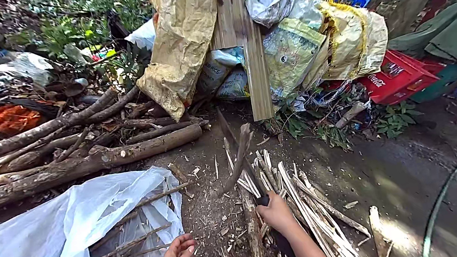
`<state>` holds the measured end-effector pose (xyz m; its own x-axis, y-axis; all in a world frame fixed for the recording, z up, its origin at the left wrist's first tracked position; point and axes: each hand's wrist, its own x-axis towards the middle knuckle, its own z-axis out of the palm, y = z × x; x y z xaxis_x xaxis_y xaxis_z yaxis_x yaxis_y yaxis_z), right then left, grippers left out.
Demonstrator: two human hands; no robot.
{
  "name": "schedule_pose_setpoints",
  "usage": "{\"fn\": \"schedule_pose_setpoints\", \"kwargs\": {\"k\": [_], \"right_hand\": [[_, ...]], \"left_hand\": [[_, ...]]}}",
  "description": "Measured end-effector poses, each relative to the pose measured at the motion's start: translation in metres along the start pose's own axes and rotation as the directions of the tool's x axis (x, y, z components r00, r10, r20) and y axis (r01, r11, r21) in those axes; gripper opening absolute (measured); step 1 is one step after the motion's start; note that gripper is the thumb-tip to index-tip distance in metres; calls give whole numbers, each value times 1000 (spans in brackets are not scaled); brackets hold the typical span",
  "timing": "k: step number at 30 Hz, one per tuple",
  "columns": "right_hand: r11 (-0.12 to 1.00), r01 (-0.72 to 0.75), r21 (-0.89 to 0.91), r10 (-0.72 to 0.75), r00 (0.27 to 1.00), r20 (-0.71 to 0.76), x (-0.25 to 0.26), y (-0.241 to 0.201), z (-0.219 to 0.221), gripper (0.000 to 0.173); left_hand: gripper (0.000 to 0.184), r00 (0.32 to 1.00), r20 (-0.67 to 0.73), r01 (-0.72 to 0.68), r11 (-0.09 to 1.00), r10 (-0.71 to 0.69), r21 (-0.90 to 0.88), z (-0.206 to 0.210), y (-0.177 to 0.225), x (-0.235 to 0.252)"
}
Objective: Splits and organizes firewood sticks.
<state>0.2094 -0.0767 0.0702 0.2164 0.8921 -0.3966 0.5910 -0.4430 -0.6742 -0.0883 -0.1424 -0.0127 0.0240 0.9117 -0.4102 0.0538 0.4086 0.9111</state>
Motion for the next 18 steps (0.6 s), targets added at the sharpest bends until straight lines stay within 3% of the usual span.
{"fn": "schedule_pose_setpoints", "kwargs": {"k": [5,9,11,13,15,18], "right_hand": [[991,130,15,-124,974,-192,-48,-18,-20,37],[969,-165,-181,182,980,80,-1,42,44,47],[965,-244,-97,253,963,90,25,74,57,44],[954,-278,111,272,960,67,32,90,51,32],[905,-287,313,279,958,70,23,80,31,26],[911,-194,364,207,978,3,-7,54,-12,28]], "left_hand": [[40,996,-67,57,998,-57,-3,-17,-12,3],[38,991,-94,93,995,-95,-25,-13,-20,5],[38,994,-78,79,996,-81,-31,-7,-18,5],[39,997,-34,68,997,-69,-31,1,-16,1],[39,998,-3,59,998,-59,-27,6,-13,1],[39,999,-12,51,999,-51,-16,1,-8,0]]}}
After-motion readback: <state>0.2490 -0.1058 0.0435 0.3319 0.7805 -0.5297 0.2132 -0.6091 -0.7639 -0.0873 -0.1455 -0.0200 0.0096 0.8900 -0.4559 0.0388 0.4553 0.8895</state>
